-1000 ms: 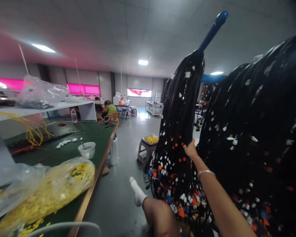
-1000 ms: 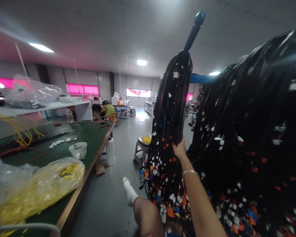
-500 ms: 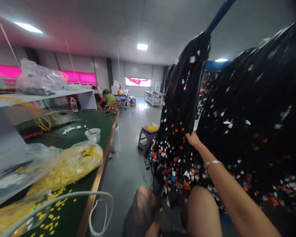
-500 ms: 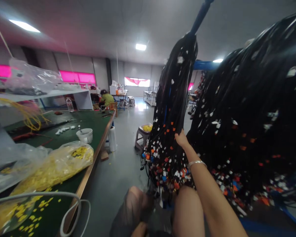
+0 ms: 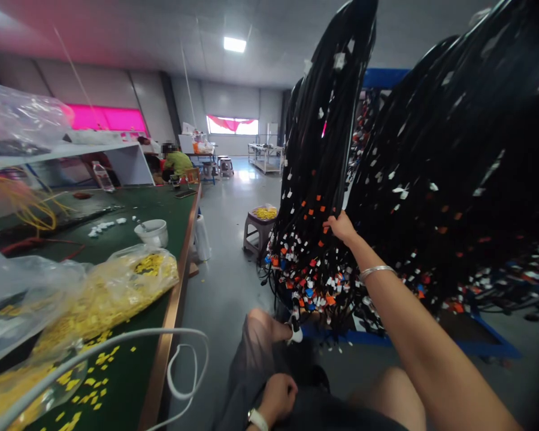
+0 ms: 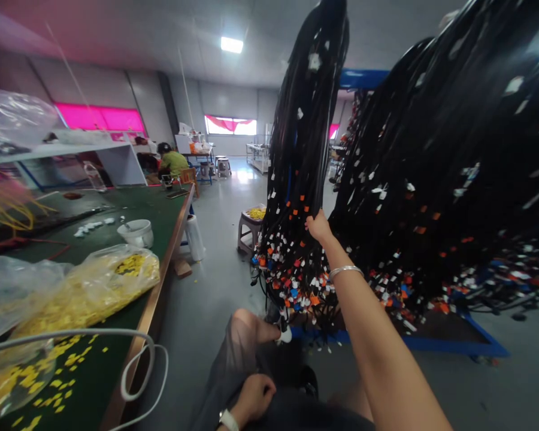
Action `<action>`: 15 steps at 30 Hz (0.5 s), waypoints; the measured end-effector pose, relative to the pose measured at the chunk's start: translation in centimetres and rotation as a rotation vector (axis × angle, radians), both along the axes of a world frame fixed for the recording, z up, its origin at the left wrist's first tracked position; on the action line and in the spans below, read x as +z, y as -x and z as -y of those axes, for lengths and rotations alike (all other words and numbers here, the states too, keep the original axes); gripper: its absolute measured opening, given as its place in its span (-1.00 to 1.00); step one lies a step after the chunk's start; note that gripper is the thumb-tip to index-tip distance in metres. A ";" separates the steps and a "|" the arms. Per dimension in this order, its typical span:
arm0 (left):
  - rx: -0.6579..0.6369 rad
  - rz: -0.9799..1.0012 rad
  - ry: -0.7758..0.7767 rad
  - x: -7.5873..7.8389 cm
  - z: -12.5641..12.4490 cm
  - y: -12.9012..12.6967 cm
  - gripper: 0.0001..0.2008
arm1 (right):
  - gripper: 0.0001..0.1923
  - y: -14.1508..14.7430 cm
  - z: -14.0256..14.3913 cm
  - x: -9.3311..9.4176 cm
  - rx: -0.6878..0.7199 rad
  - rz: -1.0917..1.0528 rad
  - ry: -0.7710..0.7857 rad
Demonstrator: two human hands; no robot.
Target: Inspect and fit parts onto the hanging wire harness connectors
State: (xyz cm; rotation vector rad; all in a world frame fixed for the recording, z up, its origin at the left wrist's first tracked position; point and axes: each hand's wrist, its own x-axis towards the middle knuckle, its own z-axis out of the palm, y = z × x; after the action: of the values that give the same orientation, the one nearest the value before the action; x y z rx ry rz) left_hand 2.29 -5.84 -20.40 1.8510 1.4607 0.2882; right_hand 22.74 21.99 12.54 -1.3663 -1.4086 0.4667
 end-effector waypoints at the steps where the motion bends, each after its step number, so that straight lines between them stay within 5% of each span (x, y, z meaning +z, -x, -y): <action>1: -0.032 -0.017 0.007 0.2 0.2 0.0 -0.74 | -0.75 0.3 0.2 0.1 0.008 -0.025 0.031; 10: -0.060 -0.148 0.042 2.3 1.8 0.4 -0.69 | -0.75 1.4 0.5 0.5 0.080 -0.167 0.115; 15: 0.054 -0.159 0.071 5.8 0.3 1.3 -0.62 | -0.70 1.4 -0.6 -0.2 0.137 -0.257 0.067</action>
State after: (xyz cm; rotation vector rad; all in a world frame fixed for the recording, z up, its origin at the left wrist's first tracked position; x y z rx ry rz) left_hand 0.99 -6.12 -14.56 1.8142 1.6085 0.1158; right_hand 21.35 22.63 12.31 -1.2183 -1.2872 0.7576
